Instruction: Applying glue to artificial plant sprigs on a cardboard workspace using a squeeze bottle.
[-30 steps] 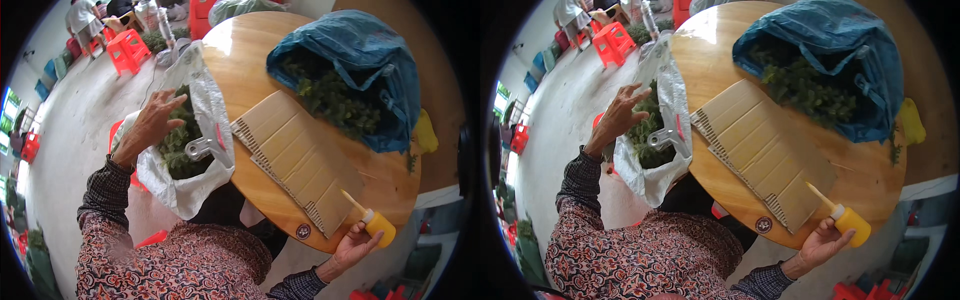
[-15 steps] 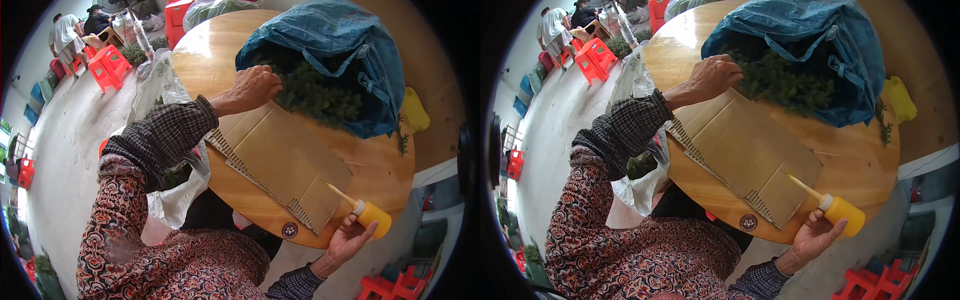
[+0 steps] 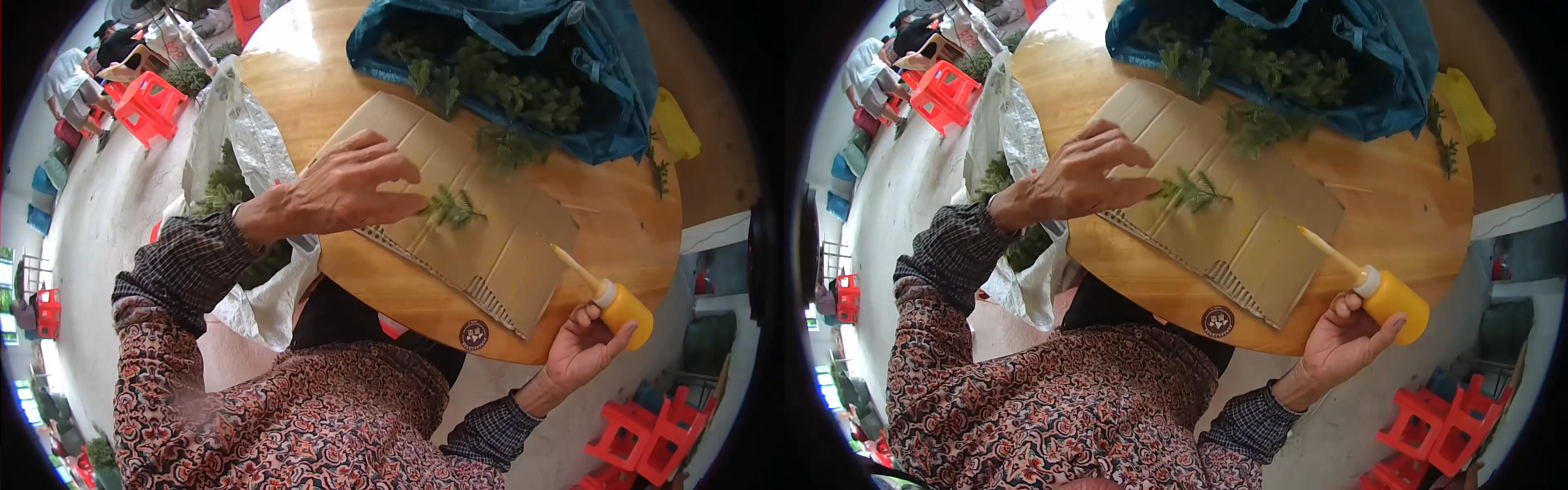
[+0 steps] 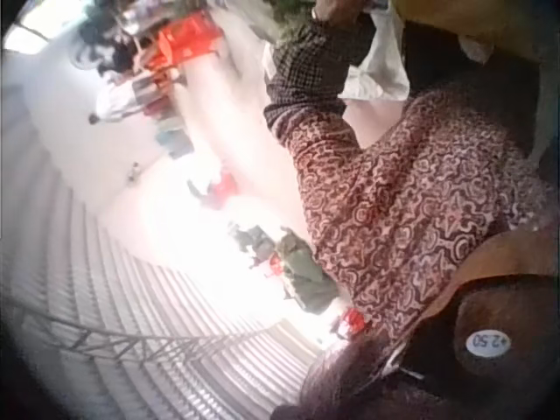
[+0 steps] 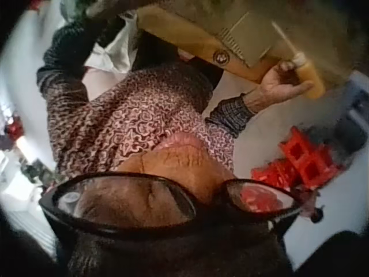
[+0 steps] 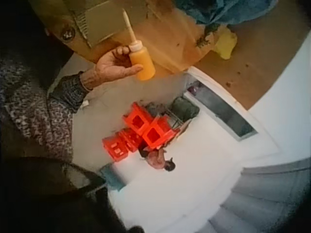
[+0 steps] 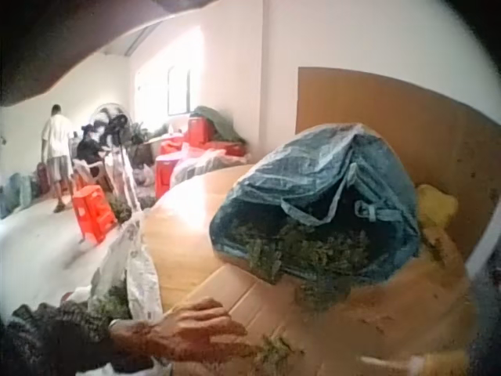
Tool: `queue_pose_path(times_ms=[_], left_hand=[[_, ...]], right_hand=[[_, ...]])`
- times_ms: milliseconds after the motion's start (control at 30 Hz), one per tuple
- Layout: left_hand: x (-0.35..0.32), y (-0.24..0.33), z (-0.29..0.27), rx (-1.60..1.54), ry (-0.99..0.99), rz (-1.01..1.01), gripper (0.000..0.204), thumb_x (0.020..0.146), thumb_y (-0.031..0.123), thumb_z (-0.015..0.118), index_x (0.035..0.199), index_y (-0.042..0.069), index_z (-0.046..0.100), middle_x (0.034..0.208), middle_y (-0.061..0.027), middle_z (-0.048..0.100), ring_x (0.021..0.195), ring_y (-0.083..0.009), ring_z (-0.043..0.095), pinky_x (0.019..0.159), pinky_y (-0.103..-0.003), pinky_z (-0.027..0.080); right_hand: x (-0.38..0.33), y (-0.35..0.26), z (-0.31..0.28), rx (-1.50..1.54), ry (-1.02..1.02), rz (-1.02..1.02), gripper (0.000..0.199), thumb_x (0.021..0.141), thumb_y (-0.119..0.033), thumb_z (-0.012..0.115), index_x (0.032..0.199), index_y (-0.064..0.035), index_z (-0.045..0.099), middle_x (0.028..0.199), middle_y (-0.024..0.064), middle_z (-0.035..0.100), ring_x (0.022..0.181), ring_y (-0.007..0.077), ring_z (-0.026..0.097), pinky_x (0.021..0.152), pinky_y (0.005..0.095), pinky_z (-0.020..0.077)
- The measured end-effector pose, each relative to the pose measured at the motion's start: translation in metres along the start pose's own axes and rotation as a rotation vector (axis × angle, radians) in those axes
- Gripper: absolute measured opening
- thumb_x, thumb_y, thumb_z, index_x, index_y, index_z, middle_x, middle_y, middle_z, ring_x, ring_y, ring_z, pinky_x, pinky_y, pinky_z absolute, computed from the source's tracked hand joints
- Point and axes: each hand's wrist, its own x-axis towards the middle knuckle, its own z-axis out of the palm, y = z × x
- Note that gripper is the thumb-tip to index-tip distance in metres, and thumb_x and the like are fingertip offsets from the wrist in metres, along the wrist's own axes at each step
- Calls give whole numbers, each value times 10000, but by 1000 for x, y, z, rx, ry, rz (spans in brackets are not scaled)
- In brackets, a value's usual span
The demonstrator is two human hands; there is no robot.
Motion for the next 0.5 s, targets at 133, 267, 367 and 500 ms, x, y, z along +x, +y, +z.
queue_pose_path(times_ms=[133,267,367,500], left_hand=[[-11,13,-14,37,-163,3,156,780,112,678,936,123,679,970,-40,551,775,-160,510,678,-281,455],[-12,34,-24,-71,-68,-283,144,786,76,675,930,78,677,1009,-69,575,762,-164,528,697,-277,466],[-10,53,-14,-115,63,-418,169,797,84,657,965,63,667,1058,-88,559,815,-187,527,696,-296,470],[-10,73,6,55,147,-232,259,800,107,650,1054,57,632,1096,-111,527,866,-213,520,728,-322,461]], right_hand=[[0,-2,0,-14,-23,14,437,900,-336,612,1144,14,515,925,150,634,654,152,597,536,192,486],[2,-3,-1,-6,-15,54,459,893,-345,621,1157,14,512,930,153,633,658,161,602,542,199,492],[0,-3,0,-23,-17,70,477,884,-355,629,1168,9,510,952,159,630,663,171,606,547,205,497],[-5,0,7,-81,-32,58,508,868,-374,645,1188,-5,507,1014,174,621,672,190,613,555,217,508]])
